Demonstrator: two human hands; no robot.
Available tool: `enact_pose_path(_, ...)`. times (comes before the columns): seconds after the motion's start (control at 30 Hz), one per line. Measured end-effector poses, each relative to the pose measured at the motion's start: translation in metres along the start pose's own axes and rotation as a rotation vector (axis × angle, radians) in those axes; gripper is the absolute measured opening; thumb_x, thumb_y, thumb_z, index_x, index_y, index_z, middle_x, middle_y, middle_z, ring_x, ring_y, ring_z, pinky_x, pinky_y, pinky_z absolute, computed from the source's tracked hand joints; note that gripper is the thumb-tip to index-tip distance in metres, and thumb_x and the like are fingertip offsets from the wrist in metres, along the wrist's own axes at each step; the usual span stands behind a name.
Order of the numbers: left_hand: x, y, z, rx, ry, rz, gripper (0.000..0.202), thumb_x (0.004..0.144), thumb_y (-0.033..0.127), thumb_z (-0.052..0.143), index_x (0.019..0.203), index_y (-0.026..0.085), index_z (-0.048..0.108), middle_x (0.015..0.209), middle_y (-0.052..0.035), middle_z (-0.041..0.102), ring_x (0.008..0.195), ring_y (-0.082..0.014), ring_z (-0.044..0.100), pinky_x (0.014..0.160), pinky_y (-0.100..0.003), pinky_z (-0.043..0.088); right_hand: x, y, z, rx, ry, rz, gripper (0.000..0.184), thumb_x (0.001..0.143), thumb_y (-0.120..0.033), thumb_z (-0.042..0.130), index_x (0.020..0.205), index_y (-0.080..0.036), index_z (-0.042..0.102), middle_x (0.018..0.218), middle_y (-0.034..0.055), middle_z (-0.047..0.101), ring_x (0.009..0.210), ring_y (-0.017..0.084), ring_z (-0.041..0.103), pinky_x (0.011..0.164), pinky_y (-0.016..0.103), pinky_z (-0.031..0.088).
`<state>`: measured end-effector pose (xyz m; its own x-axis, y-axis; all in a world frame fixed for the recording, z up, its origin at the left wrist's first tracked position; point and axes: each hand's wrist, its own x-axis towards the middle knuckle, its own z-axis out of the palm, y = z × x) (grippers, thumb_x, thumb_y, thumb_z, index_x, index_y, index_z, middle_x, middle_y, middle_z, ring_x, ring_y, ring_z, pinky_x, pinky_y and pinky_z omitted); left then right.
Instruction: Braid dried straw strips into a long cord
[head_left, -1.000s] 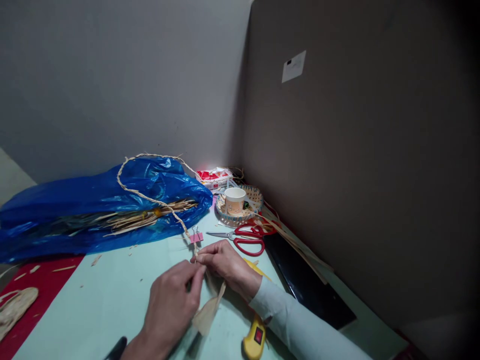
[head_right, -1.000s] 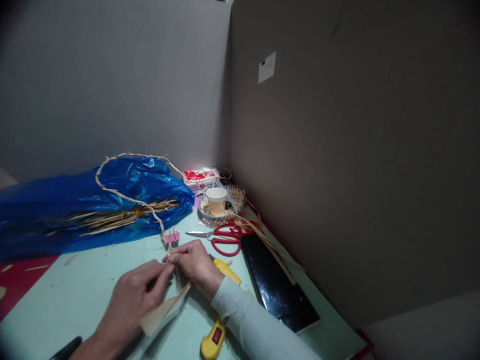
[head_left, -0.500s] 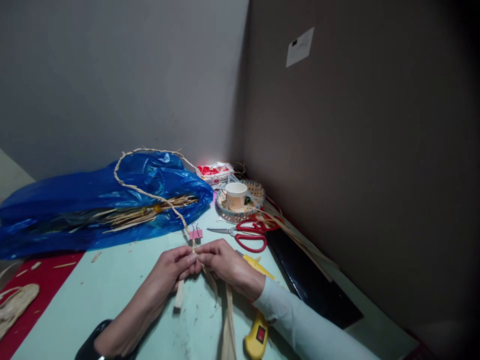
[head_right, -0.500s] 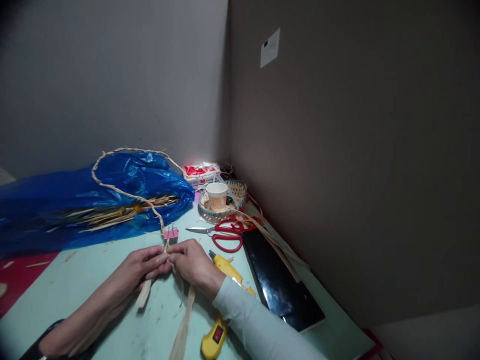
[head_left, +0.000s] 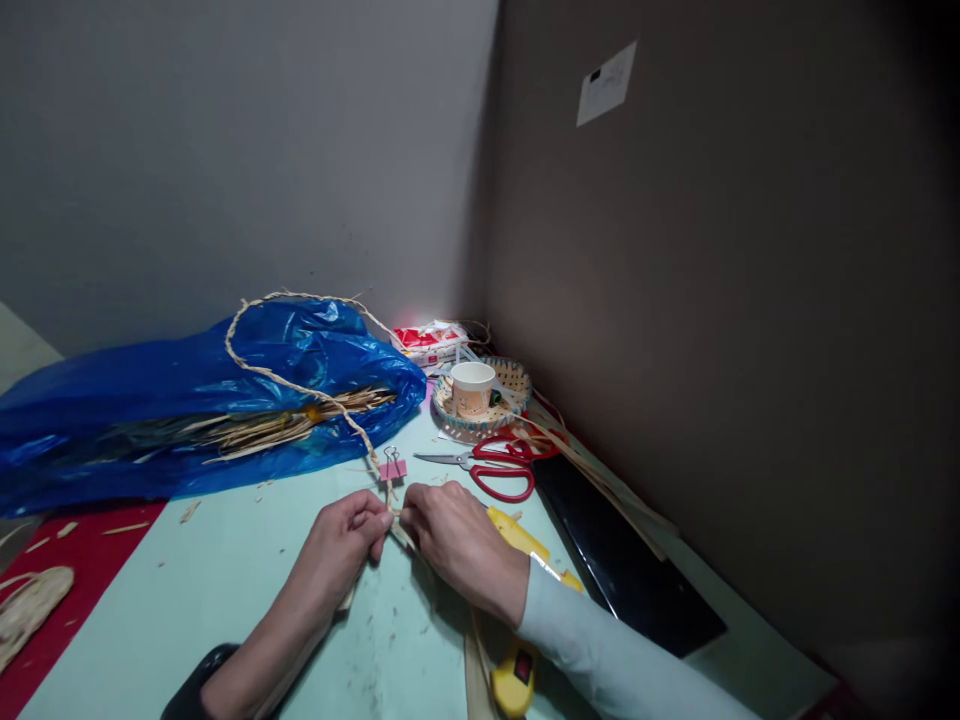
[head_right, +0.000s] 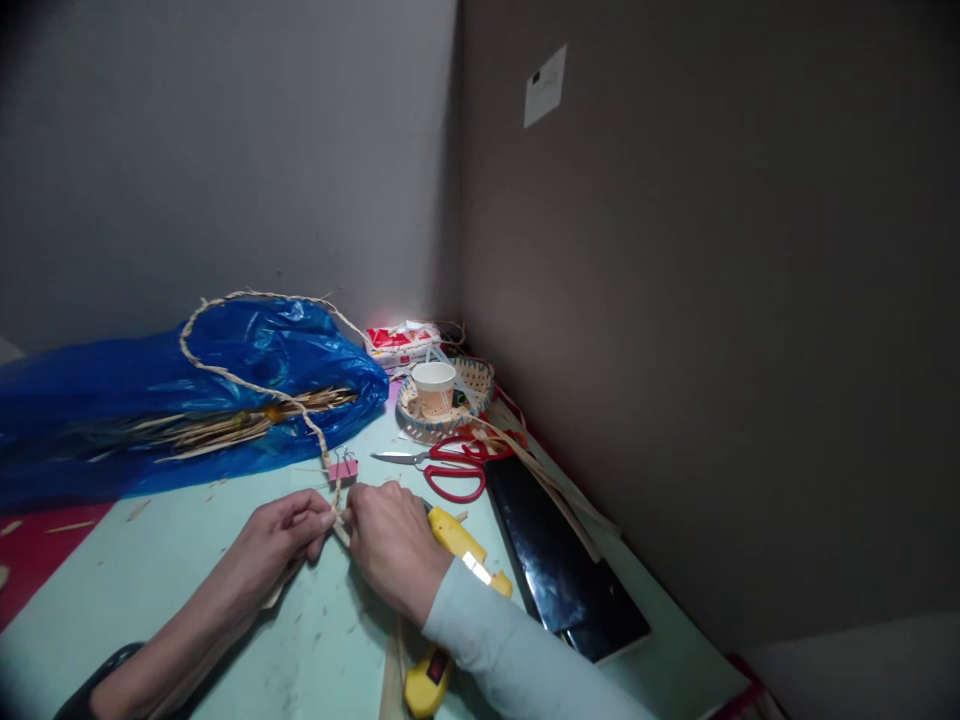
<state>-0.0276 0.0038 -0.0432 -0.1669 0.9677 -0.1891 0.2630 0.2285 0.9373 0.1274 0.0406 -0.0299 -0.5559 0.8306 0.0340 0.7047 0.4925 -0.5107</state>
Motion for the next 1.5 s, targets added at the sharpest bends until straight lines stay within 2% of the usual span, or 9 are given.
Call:
enact_pose_path(0.23, -0.003, 0.004, 0.004, 0.213, 0.08, 0.016, 0.028, 0.072, 0.037, 0.057, 0.05, 0.02, 0.053, 0.043, 0.0016, 0.058, 0.042, -0.0107, 0.037, 0.047, -0.024, 0.024, -0.002, -0.006, -0.006, -0.016, 0.0, 0.047, 0.032, 0.09, -0.027, 0.042, 0.073, -0.014, 0.066, 0.078, 0.0146, 0.07, 0.071, 0.02, 0.061, 0.057, 0.03, 0.025)
enact_pose_path(0.43, -0.001, 0.001, 0.001, 0.049, -0.001, 0.004, 0.026, 0.068, 0.036, 0.059, 0.049, 0.02, 0.051, 0.042, 0.0032, 0.053, 0.045, -0.0123, 0.043, 0.05, -0.025, 0.028, -0.012, -0.018, -0.003, 0.274, -0.084, -0.042, 0.037, 0.09, -0.014, 0.033, 0.073, -0.017, 0.066, 0.067, 0.0051, 0.068, 0.064, 0.014, 0.058, 0.062, 0.026, 0.032)
enact_pose_path(0.7, 0.001, -0.001, -0.009, -0.132, -0.176, -0.064, 0.033, 0.066, 0.046, 0.064, 0.055, 0.017, 0.054, 0.048, 0.0047, 0.049, 0.045, -0.008, 0.032, 0.049, -0.023, 0.02, -0.026, -0.031, 0.015, -0.075, 0.022, -0.038, 0.024, 0.089, -0.016, 0.037, 0.085, -0.018, 0.061, 0.072, 0.0079, 0.065, 0.062, 0.02, 0.055, 0.055, 0.032, 0.02)
enact_pose_path(0.93, -0.002, 0.001, -0.011, -0.203, -0.154, -0.123, 0.028, 0.068, 0.04, 0.068, 0.061, 0.015, 0.057, 0.049, 0.0059, 0.047, 0.047, -0.0072, 0.034, 0.049, -0.021, 0.019, -0.027, -0.028, 0.015, -0.2, 0.034, -0.156, 0.022, 0.088, -0.016, 0.039, 0.096, -0.017, 0.059, 0.074, 0.0089, 0.065, 0.064, 0.022, 0.057, 0.058, 0.032, 0.024)
enact_pose_path(1.07, -0.006, 0.003, -0.01, -0.216, -0.135, -0.153, 0.022, 0.067, 0.035, 0.069, 0.065, 0.015, 0.059, 0.05, 0.0068, 0.045, 0.047, -0.0068, 0.033, 0.048, -0.02, 0.019, -0.015, -0.018, -0.004, -0.082, 0.006, -0.088, 0.025, 0.091, -0.033, 0.045, 0.083, -0.019, 0.065, 0.075, 0.0074, 0.067, 0.065, 0.019, 0.058, 0.059, 0.03, 0.027)
enact_pose_path(1.2, -0.005, 0.003, -0.009, -0.199, -0.157, -0.128, 0.024, 0.068, 0.038, 0.067, 0.064, 0.016, 0.057, 0.047, 0.0078, 0.043, 0.044, -0.0068, 0.028, 0.046, -0.021, 0.016, -0.002, -0.007, -0.013, 0.132, 0.12, -0.015, 0.021, 0.089, -0.031, 0.05, 0.09, -0.016, 0.064, 0.088, 0.008, 0.067, 0.081, 0.018, 0.057, 0.068, 0.027, 0.033)
enact_pose_path(1.27, -0.004, 0.002, -0.01, -0.188, -0.16, -0.123, 0.025, 0.067, 0.04, 0.067, 0.066, 0.016, 0.059, 0.047, 0.0075, 0.044, 0.044, -0.0072, 0.029, 0.046, -0.021, 0.016, 0.001, -0.005, -0.01, 0.272, 0.065, -0.045, 0.02, 0.089, -0.027, 0.049, 0.094, -0.015, 0.063, 0.089, 0.0068, 0.066, 0.082, 0.017, 0.056, 0.07, 0.025, 0.034)
enact_pose_path(1.37, -0.002, 0.0, -0.009, -0.142, -0.14, -0.101, 0.025, 0.065, 0.041, 0.066, 0.067, 0.016, 0.061, 0.047, 0.0061, 0.047, 0.045, -0.0089, 0.033, 0.047, -0.021, 0.019, 0.005, -0.005, -0.004, 0.428, -0.08, -0.039, 0.023, 0.09, -0.023, 0.044, 0.08, -0.015, 0.063, 0.073, 0.0024, 0.062, 0.072, 0.014, 0.052, 0.065, 0.023, 0.034)
enact_pose_path(1.5, -0.004, 0.002, -0.007, -0.058, -0.131, 0.0, 0.025, 0.067, 0.042, 0.063, 0.065, 0.017, 0.063, 0.048, 0.0025, 0.054, 0.05, -0.0139, 0.045, 0.052, -0.024, 0.029, 0.011, -0.002, 0.003, 0.53, -0.121, -0.042, 0.027, 0.087, -0.02, 0.046, 0.064, -0.014, 0.059, 0.06, -0.0019, 0.053, 0.062, 0.01, 0.046, 0.059, 0.022, 0.031)
